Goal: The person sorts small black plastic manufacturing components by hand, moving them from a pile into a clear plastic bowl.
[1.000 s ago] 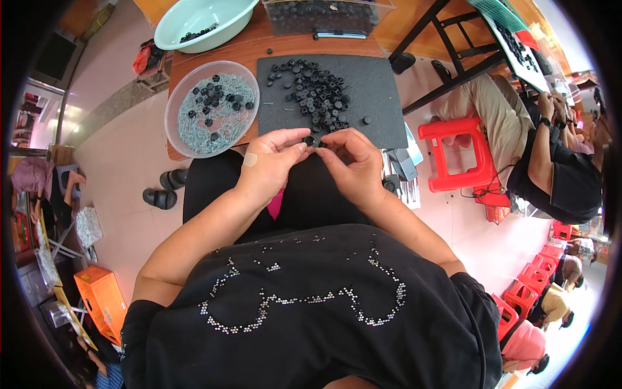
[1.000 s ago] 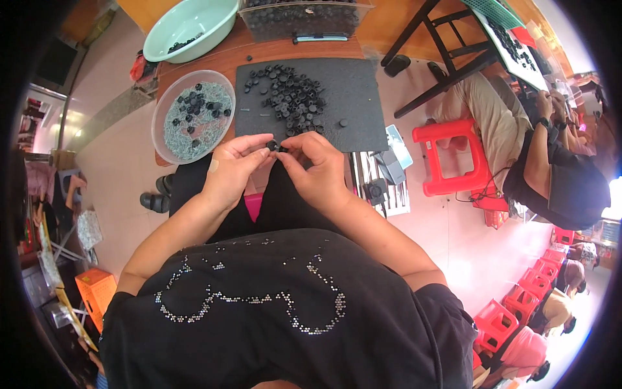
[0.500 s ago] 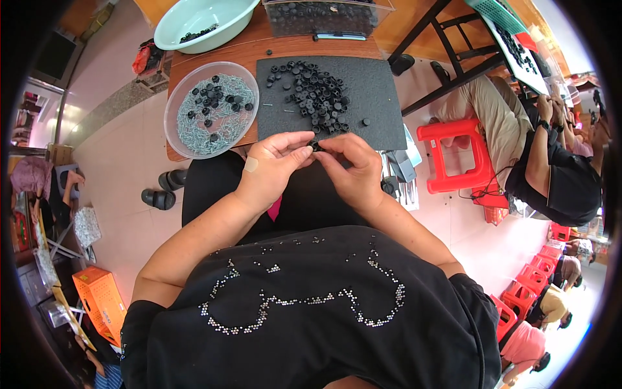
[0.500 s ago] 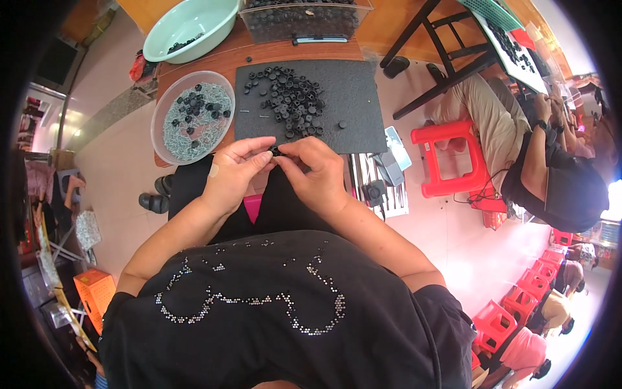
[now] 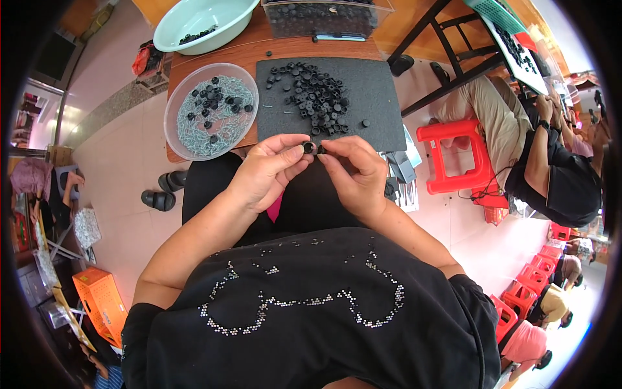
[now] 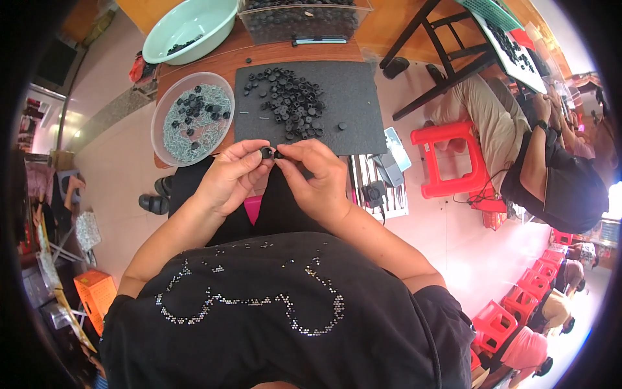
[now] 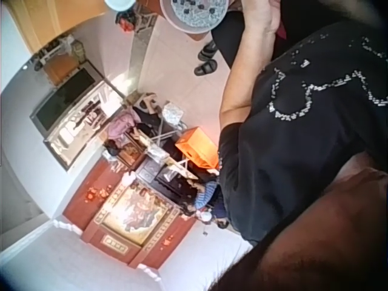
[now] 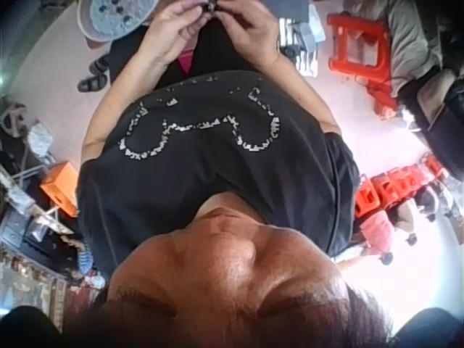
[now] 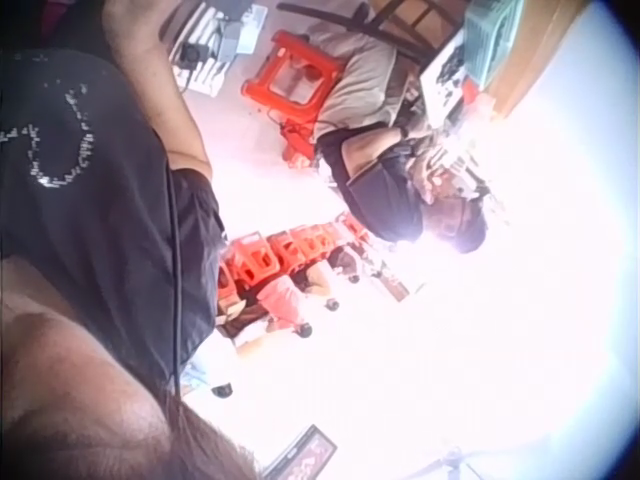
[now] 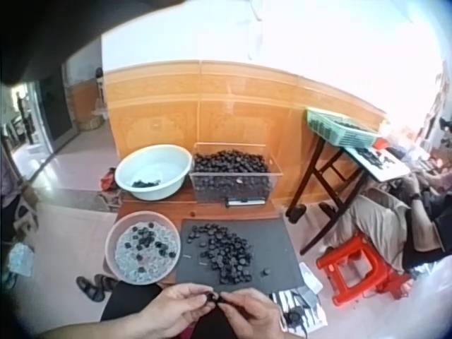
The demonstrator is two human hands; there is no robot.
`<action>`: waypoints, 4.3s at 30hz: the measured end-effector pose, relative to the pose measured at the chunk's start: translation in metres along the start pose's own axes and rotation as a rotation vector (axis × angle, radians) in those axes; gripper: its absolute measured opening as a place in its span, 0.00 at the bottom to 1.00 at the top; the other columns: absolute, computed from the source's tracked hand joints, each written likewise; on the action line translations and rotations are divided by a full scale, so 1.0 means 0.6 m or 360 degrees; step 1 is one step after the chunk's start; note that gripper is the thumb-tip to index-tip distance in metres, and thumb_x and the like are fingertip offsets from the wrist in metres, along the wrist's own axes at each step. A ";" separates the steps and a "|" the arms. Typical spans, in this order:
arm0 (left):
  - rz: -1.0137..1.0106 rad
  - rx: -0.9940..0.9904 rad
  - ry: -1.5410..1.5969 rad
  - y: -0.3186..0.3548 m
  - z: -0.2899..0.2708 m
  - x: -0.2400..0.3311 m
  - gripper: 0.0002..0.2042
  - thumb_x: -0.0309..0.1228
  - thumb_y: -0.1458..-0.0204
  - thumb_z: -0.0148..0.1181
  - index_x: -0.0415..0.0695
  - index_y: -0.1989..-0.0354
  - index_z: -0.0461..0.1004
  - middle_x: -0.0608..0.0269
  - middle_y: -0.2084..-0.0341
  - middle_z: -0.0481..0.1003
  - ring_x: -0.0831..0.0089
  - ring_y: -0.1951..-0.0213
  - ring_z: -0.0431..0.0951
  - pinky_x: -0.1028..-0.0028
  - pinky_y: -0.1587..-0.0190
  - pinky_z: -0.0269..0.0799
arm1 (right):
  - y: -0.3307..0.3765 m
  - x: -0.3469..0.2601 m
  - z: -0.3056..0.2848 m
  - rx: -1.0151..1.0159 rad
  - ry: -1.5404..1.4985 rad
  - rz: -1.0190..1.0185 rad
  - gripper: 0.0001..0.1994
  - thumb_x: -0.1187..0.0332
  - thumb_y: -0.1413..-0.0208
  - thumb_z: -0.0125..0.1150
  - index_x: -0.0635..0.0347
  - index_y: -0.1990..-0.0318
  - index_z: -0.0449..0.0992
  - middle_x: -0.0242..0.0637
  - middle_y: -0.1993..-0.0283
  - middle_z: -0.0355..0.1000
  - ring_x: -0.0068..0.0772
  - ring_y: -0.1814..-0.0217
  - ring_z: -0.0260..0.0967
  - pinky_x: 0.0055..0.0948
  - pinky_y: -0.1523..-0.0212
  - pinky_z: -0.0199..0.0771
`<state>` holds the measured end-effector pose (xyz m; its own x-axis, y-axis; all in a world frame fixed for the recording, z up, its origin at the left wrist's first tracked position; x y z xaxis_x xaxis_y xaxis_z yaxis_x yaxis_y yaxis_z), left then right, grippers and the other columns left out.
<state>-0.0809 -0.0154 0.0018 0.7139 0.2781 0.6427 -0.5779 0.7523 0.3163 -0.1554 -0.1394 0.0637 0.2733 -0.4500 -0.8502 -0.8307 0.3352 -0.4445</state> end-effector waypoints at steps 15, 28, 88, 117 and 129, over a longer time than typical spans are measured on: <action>0.0017 -0.0026 -0.0033 0.004 0.012 -0.001 0.11 0.24 0.47 0.56 0.38 0.55 0.72 0.62 0.62 0.75 0.76 0.60 0.75 0.78 0.54 0.72 | 0.001 0.003 0.006 -0.0051 -0.0070 0.0001 0.12 0.84 0.57 0.62 0.66 0.62 0.76 0.39 0.65 0.71 0.24 0.66 0.70 0.18 0.68 0.72; 0.0065 -0.0045 -0.0112 0.007 0.013 0.001 0.11 0.25 0.47 0.56 0.38 0.55 0.72 0.63 0.63 0.75 0.77 0.61 0.74 0.77 0.54 0.71 | 0.006 0.012 0.010 -0.0022 -0.0195 0.0212 0.09 0.81 0.57 0.64 0.65 0.65 0.75 0.37 0.71 0.72 0.23 0.70 0.71 0.19 0.72 0.71; 0.0764 0.0022 -0.1071 0.024 0.044 0.022 0.13 0.17 0.51 0.57 0.39 0.56 0.74 0.62 0.63 0.73 0.78 0.63 0.75 0.81 0.61 0.72 | -0.003 0.001 0.001 -0.0104 -0.0013 0.0173 0.05 0.77 0.56 0.67 0.65 0.73 0.75 0.31 0.76 0.71 0.15 0.76 0.65 0.16 0.75 0.64; 0.0680 -0.0010 -0.1445 0.037 0.045 0.015 0.10 0.20 0.47 0.53 0.37 0.56 0.67 0.62 0.72 0.75 0.79 0.70 0.76 0.79 0.66 0.73 | 0.022 0.067 0.054 -0.0480 -0.1069 0.0838 0.08 0.73 0.54 0.67 0.65 0.72 0.73 0.30 0.70 0.68 0.15 0.71 0.66 0.16 0.72 0.66; 0.1039 0.0069 -0.1834 0.058 0.061 0.040 0.11 0.17 0.53 0.55 0.38 0.60 0.69 0.53 0.73 0.76 0.65 0.71 0.79 0.74 0.69 0.74 | 0.009 0.042 0.033 -0.0409 -0.0514 0.0394 0.12 0.71 0.58 0.71 0.64 0.73 0.70 0.26 0.75 0.62 0.13 0.77 0.56 0.15 0.78 0.58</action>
<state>-0.0983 -0.0044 0.0534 -0.4281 -0.0998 0.8982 -0.7119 0.6496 -0.2670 -0.1435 -0.1322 0.0343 0.1549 -0.0883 -0.9840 -0.9717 0.1663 -0.1679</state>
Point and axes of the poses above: each hand's wrist, its own y-axis away from the middle knuckle, its own z-axis out of the palm, x = y × z, the point moved 7 cm from there along -y, towards the middle knuckle
